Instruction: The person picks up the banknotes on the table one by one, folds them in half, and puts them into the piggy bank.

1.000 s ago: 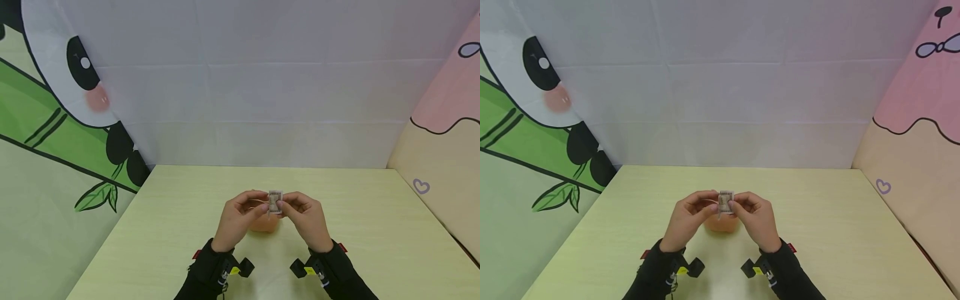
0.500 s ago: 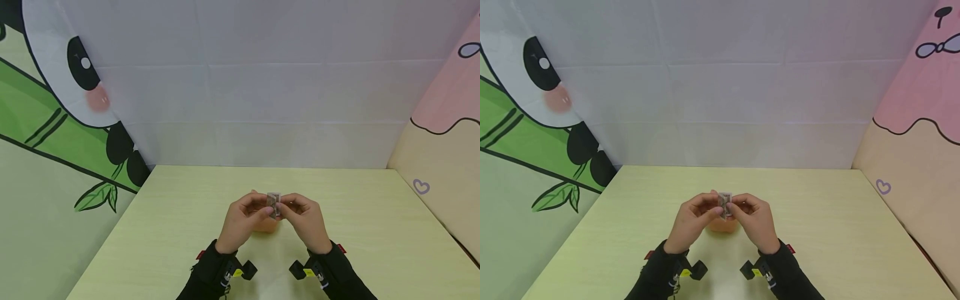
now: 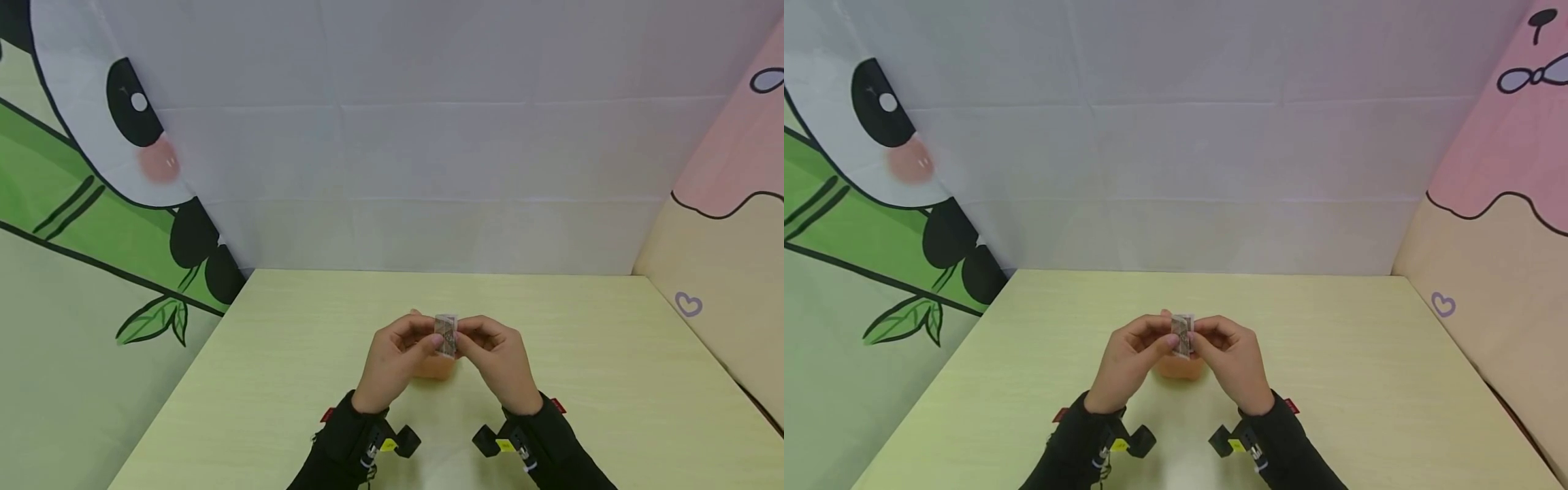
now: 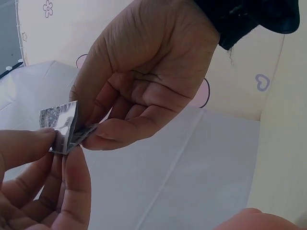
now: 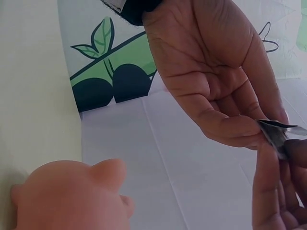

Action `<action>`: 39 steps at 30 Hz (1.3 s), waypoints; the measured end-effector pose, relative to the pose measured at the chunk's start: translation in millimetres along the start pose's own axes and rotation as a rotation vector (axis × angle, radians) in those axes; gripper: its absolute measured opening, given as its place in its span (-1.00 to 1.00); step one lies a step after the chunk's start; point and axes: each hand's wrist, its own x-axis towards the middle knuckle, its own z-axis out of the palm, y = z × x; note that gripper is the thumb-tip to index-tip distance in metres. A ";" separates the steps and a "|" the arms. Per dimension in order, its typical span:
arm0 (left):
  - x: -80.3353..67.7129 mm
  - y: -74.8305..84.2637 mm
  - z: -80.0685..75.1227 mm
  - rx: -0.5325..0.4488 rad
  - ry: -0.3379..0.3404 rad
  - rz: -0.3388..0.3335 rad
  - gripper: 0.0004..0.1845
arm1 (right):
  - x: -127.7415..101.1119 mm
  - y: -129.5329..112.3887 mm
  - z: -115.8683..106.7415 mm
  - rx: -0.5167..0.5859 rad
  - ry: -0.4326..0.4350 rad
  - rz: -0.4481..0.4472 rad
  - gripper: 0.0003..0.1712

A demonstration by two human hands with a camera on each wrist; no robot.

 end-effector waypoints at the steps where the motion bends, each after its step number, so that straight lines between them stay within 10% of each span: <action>1: 0.2 0.3 0.1 0.004 0.002 0.000 -0.76 | 0.0 -0.2 -0.1 -0.002 -0.001 0.001 -0.83; 39: -1.8 2.2 1.7 0.010 0.013 0.010 -0.76 | -1.0 -5.3 -4.7 0.039 -0.036 -0.042 -0.82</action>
